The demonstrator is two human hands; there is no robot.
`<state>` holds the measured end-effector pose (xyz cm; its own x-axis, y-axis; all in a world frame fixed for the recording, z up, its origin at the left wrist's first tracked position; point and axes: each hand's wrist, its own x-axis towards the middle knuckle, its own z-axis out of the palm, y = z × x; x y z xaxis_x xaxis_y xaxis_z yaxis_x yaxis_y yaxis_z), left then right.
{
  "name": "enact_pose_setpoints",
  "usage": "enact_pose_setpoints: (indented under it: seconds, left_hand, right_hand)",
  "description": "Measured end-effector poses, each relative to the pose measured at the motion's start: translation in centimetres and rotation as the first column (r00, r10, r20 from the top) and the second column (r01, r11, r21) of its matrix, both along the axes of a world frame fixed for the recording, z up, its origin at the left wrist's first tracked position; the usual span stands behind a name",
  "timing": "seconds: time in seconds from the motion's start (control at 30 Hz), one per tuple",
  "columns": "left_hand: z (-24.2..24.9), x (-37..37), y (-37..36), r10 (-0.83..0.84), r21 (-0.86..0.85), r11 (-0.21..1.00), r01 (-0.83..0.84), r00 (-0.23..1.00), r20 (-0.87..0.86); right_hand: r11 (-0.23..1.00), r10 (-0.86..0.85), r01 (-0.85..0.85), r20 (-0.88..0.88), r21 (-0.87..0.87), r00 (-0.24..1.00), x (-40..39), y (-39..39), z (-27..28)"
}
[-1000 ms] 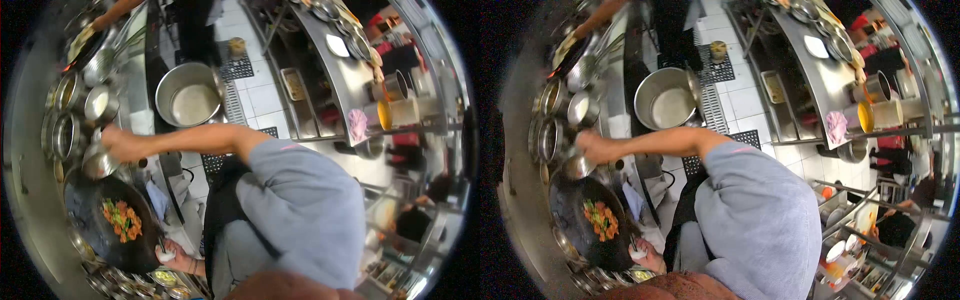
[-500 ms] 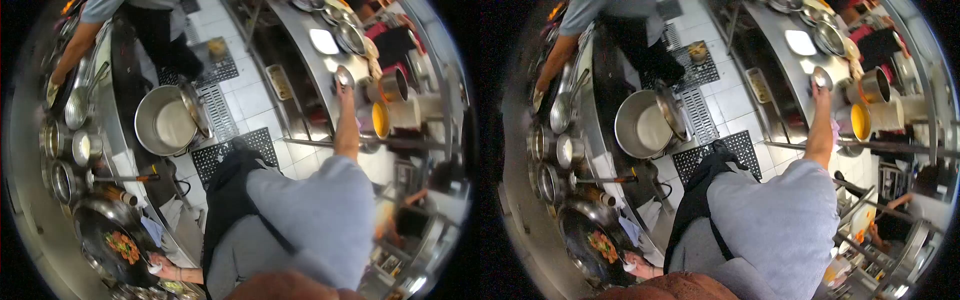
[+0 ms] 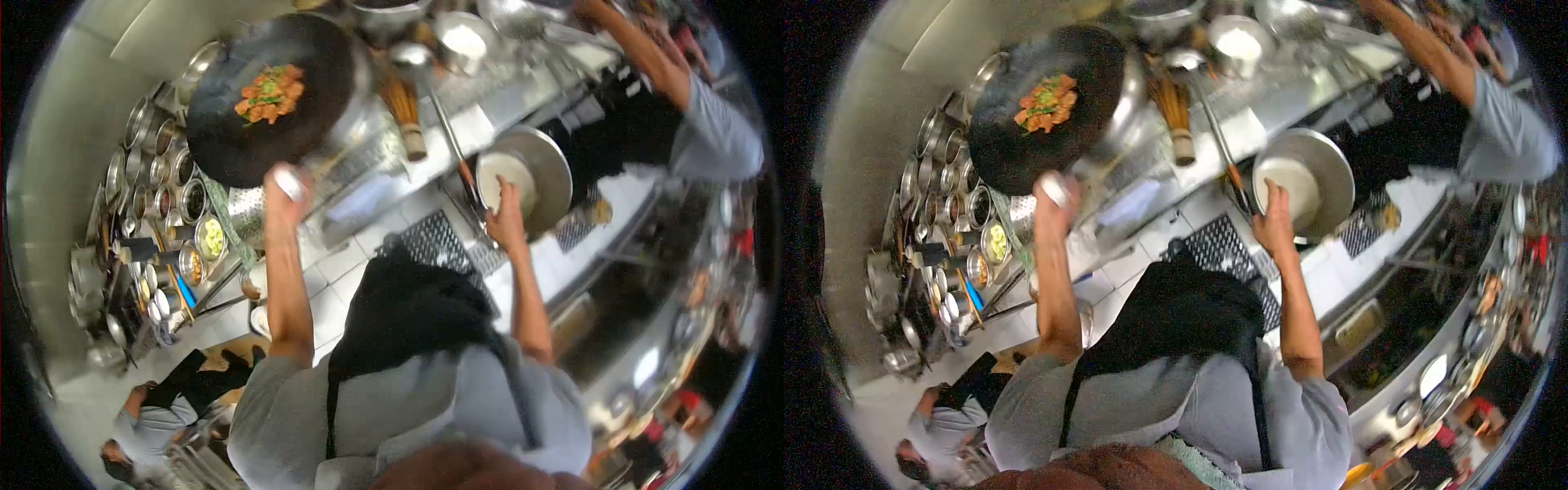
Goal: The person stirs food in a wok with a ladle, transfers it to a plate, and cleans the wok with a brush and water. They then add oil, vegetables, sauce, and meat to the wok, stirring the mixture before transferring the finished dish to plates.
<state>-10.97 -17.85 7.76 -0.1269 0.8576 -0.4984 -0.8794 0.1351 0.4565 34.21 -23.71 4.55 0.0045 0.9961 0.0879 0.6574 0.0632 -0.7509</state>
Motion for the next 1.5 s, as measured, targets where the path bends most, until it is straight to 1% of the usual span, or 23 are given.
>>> enact_pose_setpoints:
  seconds: [0.1,0.13,0.2,0.23,0.27,0.33,0.4,0.43,0.47,0.5,0.6,0.67,0.7,0.73,0.87,0.97,1.07,1.13,1.2,1.27,1.37,1.43,1.5]
  left_hand:
    - [0.3,3.6,-7.4,-0.072,-0.176,0.982,0.073,0.997,0.013]
    - [-0.7,2.6,-7.4,-0.013,-0.122,0.993,0.005,0.998,-0.067]
    - [1.6,0.7,-5.2,-0.016,-0.066,0.998,0.020,0.998,0.057]
    - [1.7,-0.5,-3.3,0.089,-0.294,0.954,-0.061,0.993,0.083]
    - [1.8,-0.6,-2.7,0.051,-0.104,0.994,-0.041,0.994,0.096]
    - [5.7,1.5,-3.5,0.038,-0.255,0.967,-0.029,0.999,0.031]
    - [2.6,0.6,-4.0,-0.057,-0.160,0.985,0.065,0.997,0.055]
    - [1.2,-0.3,-3.4,0.001,-0.166,0.986,0.010,0.998,0.069]
    - [0.4,-0.5,-2.6,0.054,-0.179,0.983,-0.040,0.996,0.077]
    - [2.5,0.4,-1.4,0.105,-0.201,0.974,-0.108,0.994,-0.025]
    - [1.0,0.3,0.4,0.119,-0.133,0.984,-0.115,0.993,0.020]
    - [0.7,-0.1,-0.3,-0.052,0.017,0.999,0.051,0.997,0.056]
    - [0.2,-0.8,0.1,-0.048,-0.067,0.996,0.061,0.982,0.181]
    - [1.6,-0.4,0.8,0.088,-0.211,0.975,-0.066,0.991,0.099]
    - [-0.9,-2.0,4.8,0.017,-0.149,0.989,-0.008,0.998,0.062]
    - [-0.6,-2.5,6.2,-0.041,-0.105,0.993,0.060,0.984,0.173]
    - [0.8,-1.2,7.4,0.128,-0.219,0.967,-0.128,0.992,-0.011]
    - [2.8,-0.6,7.1,0.071,-0.167,0.984,-0.065,0.997,0.026]
    - [5.3,0.7,7.3,0.157,-0.170,0.975,-0.143,0.985,0.071]
    - [4.1,-0.1,7.7,0.123,-0.121,0.986,-0.114,0.990,0.065]
    - [-0.5,-2.4,7.7,0.116,-0.100,0.990,-0.103,0.984,0.135]
    - [-1.4,-2.8,7.6,0.139,-0.130,0.984,-0.123,0.983,0.121]
    - [-0.5,-1.7,6.8,0.116,-0.078,0.991,-0.107,0.987,0.114]
  right_hand:
    - [0.997,0.071,-0.071,0.004,0.008,0.997,-4.2,7.0,-5.6]
    - [0.996,0.043,-0.040,0.036,-0.080,0.998,-5.1,8.4,-5.7]
    - [0.962,-0.003,0.036,0.121,-0.270,0.993,-5.9,9.5,-5.9]
    - [0.989,0.013,-0.002,0.077,-0.147,0.997,-6.3,9.4,-5.0]
    - [0.982,-0.017,0.027,0.059,-0.186,0.998,-6.7,8.6,-3.3]
    - [0.969,-0.081,0.081,0.012,-0.233,0.997,-7.2,6.1,0.2]
    - [0.983,-0.137,0.113,-0.179,-0.142,0.974,-5.4,3.4,-2.7]
    - [0.912,-0.274,0.126,-0.351,-0.391,0.895,-7.9,2.9,3.5]
    - [0.974,-0.158,0.086,-0.348,-0.211,0.924,-8.4,3.7,5.0]
    - [0.951,-0.192,0.044,-0.472,-0.307,0.860,-8.9,5.1,7.0]
    - [0.997,-0.055,0.024,-0.422,-0.078,0.905,-10.0,11.5,14.9]
    - [0.997,-0.054,0.067,-0.301,0.032,0.952,-8.9,16.7,17.9]
    - [0.997,-0.022,0.044,-0.286,0.069,0.958,-7.8,19.6,17.8]
    - [0.991,-0.022,0.042,-0.155,0.127,0.988,-7.3,22.4,18.0]
    - [0.996,0.085,-0.085,0.052,0.004,0.995,-2.7,35.8,17.7]
    - [0.980,0.068,-0.075,-0.047,-0.186,0.997,-0.4,43.3,17.5]
    - [0.845,0.075,-0.175,-0.210,-0.505,0.975,2.2,46.4,19.0]
    - [0.938,0.342,-0.306,0.292,-0.164,0.893,3.2,46.2,15.3]
    - [0.963,0.146,-0.228,0.437,0.141,0.887,0.6,40.7,14.5]
    - [0.841,0.191,-0.374,0.434,0.390,0.881,0.1,37.5,14.4]
    - [0.961,0.267,-0.270,0.053,0.052,0.962,-4.7,30.2,20.2]
    - [0.932,0.311,-0.334,-0.168,-0.137,0.936,-8.0,26.7,23.6]
    - [0.922,0.356,-0.369,-0.119,-0.117,0.927,-10.3,24.2,23.5]
